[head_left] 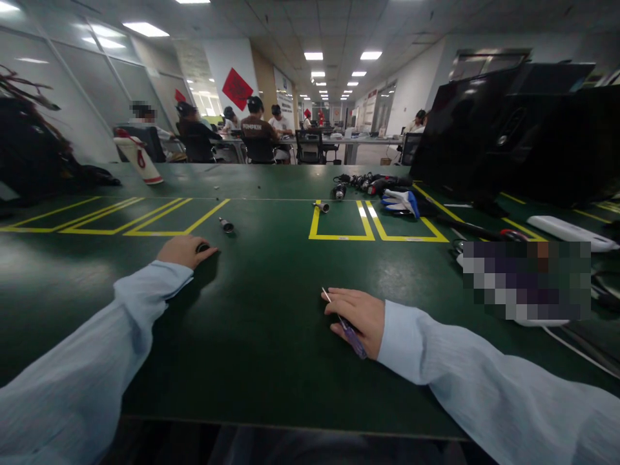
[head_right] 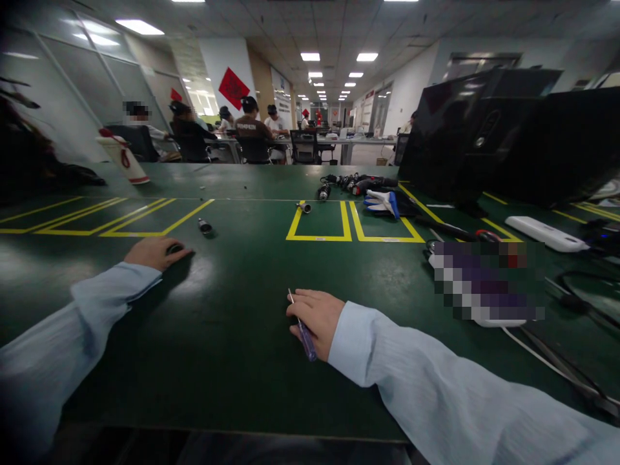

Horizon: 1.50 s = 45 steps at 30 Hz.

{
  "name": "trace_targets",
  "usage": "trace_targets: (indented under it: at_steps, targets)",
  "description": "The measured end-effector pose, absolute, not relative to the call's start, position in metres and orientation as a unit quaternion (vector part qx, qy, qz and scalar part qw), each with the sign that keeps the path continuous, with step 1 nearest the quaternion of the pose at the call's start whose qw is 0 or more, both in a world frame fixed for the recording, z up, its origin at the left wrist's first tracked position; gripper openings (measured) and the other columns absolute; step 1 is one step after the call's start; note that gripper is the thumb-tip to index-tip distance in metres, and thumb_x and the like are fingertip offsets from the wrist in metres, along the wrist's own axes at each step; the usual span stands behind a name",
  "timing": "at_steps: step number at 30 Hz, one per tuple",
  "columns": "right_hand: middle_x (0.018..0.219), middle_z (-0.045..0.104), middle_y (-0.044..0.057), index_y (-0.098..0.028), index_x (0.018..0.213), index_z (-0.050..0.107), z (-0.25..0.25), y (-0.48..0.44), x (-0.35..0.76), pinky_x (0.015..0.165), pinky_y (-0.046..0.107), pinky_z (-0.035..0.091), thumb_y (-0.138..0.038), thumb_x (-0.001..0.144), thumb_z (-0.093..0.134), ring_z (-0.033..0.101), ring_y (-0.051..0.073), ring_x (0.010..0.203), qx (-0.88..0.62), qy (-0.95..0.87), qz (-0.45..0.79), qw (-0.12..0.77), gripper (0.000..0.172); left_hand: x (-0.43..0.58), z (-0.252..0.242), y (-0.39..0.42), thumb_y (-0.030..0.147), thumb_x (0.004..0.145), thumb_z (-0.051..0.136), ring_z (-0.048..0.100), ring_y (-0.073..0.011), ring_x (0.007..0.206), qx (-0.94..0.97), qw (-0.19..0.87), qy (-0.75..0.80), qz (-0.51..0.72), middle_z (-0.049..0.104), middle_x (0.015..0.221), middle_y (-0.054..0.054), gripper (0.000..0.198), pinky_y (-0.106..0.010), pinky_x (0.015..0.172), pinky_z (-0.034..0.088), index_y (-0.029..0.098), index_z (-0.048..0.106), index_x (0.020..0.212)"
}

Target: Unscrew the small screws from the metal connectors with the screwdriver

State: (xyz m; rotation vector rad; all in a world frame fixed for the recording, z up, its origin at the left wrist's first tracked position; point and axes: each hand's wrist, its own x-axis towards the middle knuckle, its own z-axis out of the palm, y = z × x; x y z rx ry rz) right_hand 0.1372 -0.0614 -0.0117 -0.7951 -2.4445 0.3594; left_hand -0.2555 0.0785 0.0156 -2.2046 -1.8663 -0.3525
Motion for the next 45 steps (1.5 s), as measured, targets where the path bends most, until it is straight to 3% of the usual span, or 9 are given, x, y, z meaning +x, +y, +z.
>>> trace_targets:
  at_steps: [5, 8, 12, 17, 24, 33, 36, 42, 45]
  targets:
    - [0.092, 0.066, 0.009, -0.016, 0.088, 0.060, -0.002, -0.060, 0.143, 0.080, 0.040, 0.046, -0.032, 0.080, 0.048, 0.061, 0.020, 0.087, -0.304, -0.763, 0.412, 0.395, 0.022, -0.177, 0.009, 0.054, 0.055, 0.063, 0.059, 0.050, -0.0197, 0.069, -0.822, 0.113, -0.545, -0.118, 0.050, 0.067, -0.003, 0.040, -0.031, 0.064, 0.039, 0.017, 0.050, 0.066]
    - [0.072, 0.066, 0.006, -0.015, 0.072, 0.063, 0.002, -0.055, 0.143, 0.070, 0.034, 0.047, -0.040, 0.082, 0.042, 0.061, 0.016, 0.070, -0.289, -0.594, 0.584, 0.471, 0.034, -0.123, 0.004, 0.039, 0.056, 0.059, 0.062, 0.047, -0.0149, 0.064, -0.871, 0.026, -0.466, -0.157, 0.048, 0.072, -0.001, 0.043, -0.026, 0.057, 0.039, 0.017, 0.046, 0.068]
    - [0.059, 0.062, 0.002, -0.014, 0.069, 0.063, 0.003, -0.049, 0.141, 0.059, 0.027, 0.043, -0.033, 0.075, 0.051, 0.057, 0.013, 0.058, -0.283, -0.472, 0.623, 0.555, 0.023, -0.073, 0.003, 0.026, 0.049, 0.056, 0.068, 0.044, -0.0124, 0.060, -0.871, -0.063, -0.422, -0.244, 0.047, 0.069, 0.001, 0.042, -0.024, 0.053, 0.036, 0.017, 0.044, 0.068]
    - [0.062, 0.062, 0.000, -0.017, 0.073, 0.054, 0.005, -0.055, 0.140, 0.063, 0.031, 0.043, -0.022, 0.074, 0.049, 0.058, 0.014, 0.061, -0.305, -0.557, 0.530, 0.562, 0.007, -0.035, 0.002, 0.022, 0.030, 0.065, 0.063, 0.045, -0.0095, 0.055, -0.877, -0.171, -0.347, -0.285, 0.049, 0.063, 0.003, 0.022, -0.021, 0.051, 0.035, 0.016, 0.047, 0.067]
    - [0.071, 0.058, 0.004, -0.018, 0.073, 0.054, 0.006, -0.069, 0.144, 0.064, 0.030, 0.042, -0.012, 0.073, 0.046, 0.054, 0.015, 0.068, -0.381, -0.792, 0.135, 0.457, 0.010, -0.019, 0.000, 0.019, 0.025, 0.069, 0.056, 0.049, -0.0108, 0.056, -0.915, -0.162, -0.283, -0.239, 0.051, 0.060, 0.001, 0.015, -0.022, 0.054, 0.037, 0.015, 0.048, 0.062]
    - [0.068, 0.055, 0.005, -0.018, 0.072, 0.051, 0.005, -0.065, 0.145, 0.059, 0.030, 0.039, -0.013, 0.071, 0.046, 0.049, 0.017, 0.065, -0.346, -0.852, 0.057, 0.388, 0.007, -0.018, 0.000, 0.008, 0.028, 0.072, 0.053, 0.048, -0.0112, 0.055, -0.949, -0.135, -0.221, -0.178, 0.050, 0.059, 0.001, 0.016, -0.022, 0.051, 0.037, 0.016, 0.049, 0.062]
    - [0.063, 0.054, 0.002, -0.019, 0.065, 0.052, 0.007, -0.064, 0.143, 0.057, 0.029, 0.039, -0.013, 0.069, 0.046, 0.049, 0.016, 0.061, -0.378, -0.821, 0.129, 0.408, 0.009, -0.017, 0.000, 0.006, 0.028, 0.072, 0.053, 0.047, -0.0109, 0.053, -0.949, -0.126, -0.223, -0.182, 0.049, 0.058, 0.002, 0.017, -0.021, 0.050, 0.036, 0.017, 0.048, 0.061]
    - [0.046, 0.057, 0.000, -0.018, 0.052, 0.053, 0.002, -0.048, 0.139, 0.049, 0.027, 0.039, -0.017, 0.061, 0.047, 0.051, 0.013, 0.047, -0.421, -0.553, 0.506, 0.510, 0.010, -0.017, 0.001, 0.007, 0.029, 0.074, 0.054, 0.051, -0.0115, 0.058, -0.947, -0.137, -0.234, -0.172, 0.053, 0.062, 0.001, 0.016, -0.021, 0.053, 0.038, 0.016, 0.051, 0.066]
    - [0.044, 0.058, 0.000, -0.017, 0.052, 0.052, -0.005, -0.041, 0.137, 0.044, 0.025, 0.037, -0.019, 0.057, 0.049, 0.049, 0.012, 0.041, -0.393, -0.452, 0.590, 0.542, 0.007, -0.018, 0.001, 0.007, 0.028, 0.073, 0.055, 0.051, -0.0111, 0.057, -0.938, -0.151, -0.245, -0.193, 0.054, 0.062, 0.000, 0.015, -0.021, 0.053, 0.038, 0.015, 0.051, 0.066]
